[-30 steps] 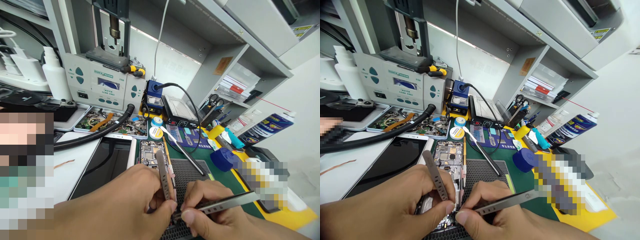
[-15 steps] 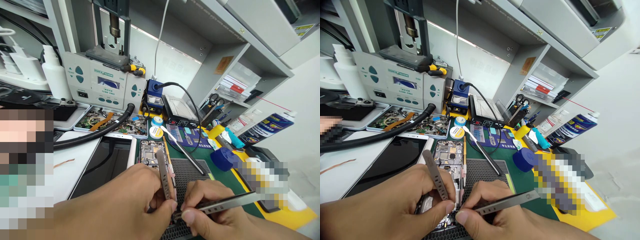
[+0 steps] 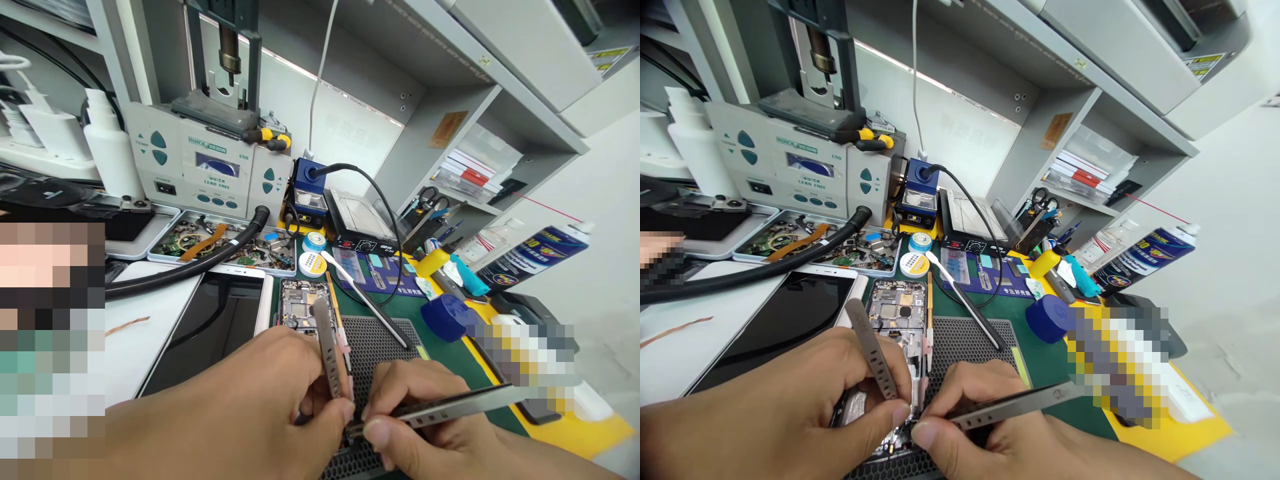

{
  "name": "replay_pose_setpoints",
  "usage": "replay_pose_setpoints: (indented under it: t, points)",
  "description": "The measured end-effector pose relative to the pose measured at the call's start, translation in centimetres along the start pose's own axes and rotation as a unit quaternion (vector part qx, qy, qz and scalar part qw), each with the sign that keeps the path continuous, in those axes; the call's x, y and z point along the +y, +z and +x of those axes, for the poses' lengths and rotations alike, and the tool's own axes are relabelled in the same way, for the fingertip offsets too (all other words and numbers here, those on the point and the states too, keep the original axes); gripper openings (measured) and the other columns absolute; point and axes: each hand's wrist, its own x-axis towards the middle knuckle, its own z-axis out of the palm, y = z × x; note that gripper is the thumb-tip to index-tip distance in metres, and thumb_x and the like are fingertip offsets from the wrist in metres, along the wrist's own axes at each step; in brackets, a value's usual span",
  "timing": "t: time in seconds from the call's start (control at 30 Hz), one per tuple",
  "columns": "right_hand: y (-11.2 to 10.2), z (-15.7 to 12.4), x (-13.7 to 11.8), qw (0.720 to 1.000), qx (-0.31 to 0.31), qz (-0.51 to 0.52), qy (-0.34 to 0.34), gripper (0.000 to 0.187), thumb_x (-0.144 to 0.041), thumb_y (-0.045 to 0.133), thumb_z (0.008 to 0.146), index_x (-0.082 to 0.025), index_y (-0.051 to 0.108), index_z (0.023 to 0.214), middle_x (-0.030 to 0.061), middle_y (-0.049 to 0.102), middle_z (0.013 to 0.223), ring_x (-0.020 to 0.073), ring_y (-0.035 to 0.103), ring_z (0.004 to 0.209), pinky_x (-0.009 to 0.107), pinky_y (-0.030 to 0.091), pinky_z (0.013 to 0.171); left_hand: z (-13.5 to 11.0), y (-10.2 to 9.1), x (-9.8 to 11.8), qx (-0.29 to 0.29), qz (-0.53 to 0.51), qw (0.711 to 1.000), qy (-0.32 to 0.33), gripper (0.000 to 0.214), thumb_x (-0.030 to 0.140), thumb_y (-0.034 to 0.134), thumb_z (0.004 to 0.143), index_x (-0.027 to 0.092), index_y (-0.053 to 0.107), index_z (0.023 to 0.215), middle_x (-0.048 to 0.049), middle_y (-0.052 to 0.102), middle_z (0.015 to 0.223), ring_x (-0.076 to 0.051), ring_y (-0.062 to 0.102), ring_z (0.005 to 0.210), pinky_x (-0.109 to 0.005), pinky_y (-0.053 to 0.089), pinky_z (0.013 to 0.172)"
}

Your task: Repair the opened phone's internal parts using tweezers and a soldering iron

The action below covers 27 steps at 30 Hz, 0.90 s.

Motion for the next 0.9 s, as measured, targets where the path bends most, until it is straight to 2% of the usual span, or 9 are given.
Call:
replay_pose_setpoints:
  t: [0.1, 0.3, 0.5, 0.6, 0.73, 0.9]
  points:
    - [0.02, -0.14, -0.03, 1.0, -0.002, 0.002, 0.003, 0.014, -0.024, 0.075, 0.101, -0.02, 0.07, 0.088, -0.0014, 0.068, 0.068, 0.0119, 0.061, 0.06, 0.024, 0.046, 0.06, 0.09, -0.02, -0.14, 0.001, 0.0, 1.0, 0.002, 0.025, 0.029, 0.06, 0.091, 0.025, 0.066, 0.068, 0.0023, 0.068, 0.067, -0.02, 0.072, 0.081, -0.024, 0.053, 0.072]
    - [-0.01, -0.31, 0.07, 1.0, -0.006, 0.002, 0.005, 0.013, -0.025, 0.075, 0.101, -0.021, 0.07, 0.089, -0.0018, 0.068, 0.068, 0.0118, 0.061, 0.061, 0.024, 0.046, 0.061, -0.23, 0.13, -0.34, 0.0, 0.003, 1.0, 0.02, 0.029, 0.029, 0.058, 0.092, 0.025, 0.061, 0.064, 0.0032, 0.066, 0.063, -0.019, 0.074, 0.078, -0.024, 0.049, 0.063]
    - [-0.16, -0.1, -0.03, 1.0, -0.007, -0.012, 0.001, 0.011, -0.023, 0.075, 0.101, -0.022, 0.07, 0.092, -0.0031, 0.069, 0.071, 0.011, 0.063, 0.064, 0.024, 0.046, 0.064, -0.54, -0.1, -0.28, -0.009, 0.02, 0.999, 0.026, 0.031, 0.028, 0.055, 0.095, 0.023, 0.059, 0.065, 0.0024, 0.077, 0.081, -0.019, 0.077, 0.083, -0.025, 0.042, 0.054]
    - [-0.15, 0.01, -0.15, 1.0, -0.007, -0.011, -0.005, 0.011, -0.022, 0.074, 0.101, -0.022, 0.069, 0.091, -0.0036, 0.069, 0.07, 0.0105, 0.062, 0.063, 0.024, 0.046, 0.063, -0.18, -0.21, -0.36, -0.006, 0.022, 0.999, 0.026, 0.031, 0.029, 0.055, 0.096, 0.023, 0.059, 0.065, 0.0029, 0.08, 0.089, -0.018, 0.077, 0.082, -0.025, 0.043, 0.055]
    - [-0.17, -0.1, -0.19, 1.0, -0.014, -0.016, -0.001, 0.011, -0.022, 0.075, 0.101, -0.022, 0.069, 0.092, -0.0035, 0.069, 0.071, 0.0106, 0.062, 0.063, 0.024, 0.046, 0.063, -0.01, -0.28, -0.36, -0.014, 0.006, 1.0, 0.027, 0.03, 0.029, 0.056, 0.095, 0.023, 0.061, 0.066, 0.0032, 0.08, 0.088, -0.017, 0.076, 0.08, -0.024, 0.046, 0.059]
    - [-0.26, -0.23, -0.3, 0.999, -0.016, -0.036, 0.0, 0.01, -0.021, 0.075, 0.1, -0.022, 0.07, 0.093, -0.004, 0.07, 0.072, 0.0103, 0.063, 0.064, 0.024, 0.046, 0.064, -0.35, -0.31, -0.33, -0.024, -0.011, 0.999, 0.023, 0.028, 0.029, 0.055, 0.097, 0.024, 0.065, 0.071, 0.0036, 0.08, 0.087, -0.017, 0.074, 0.077, -0.024, 0.045, 0.057]
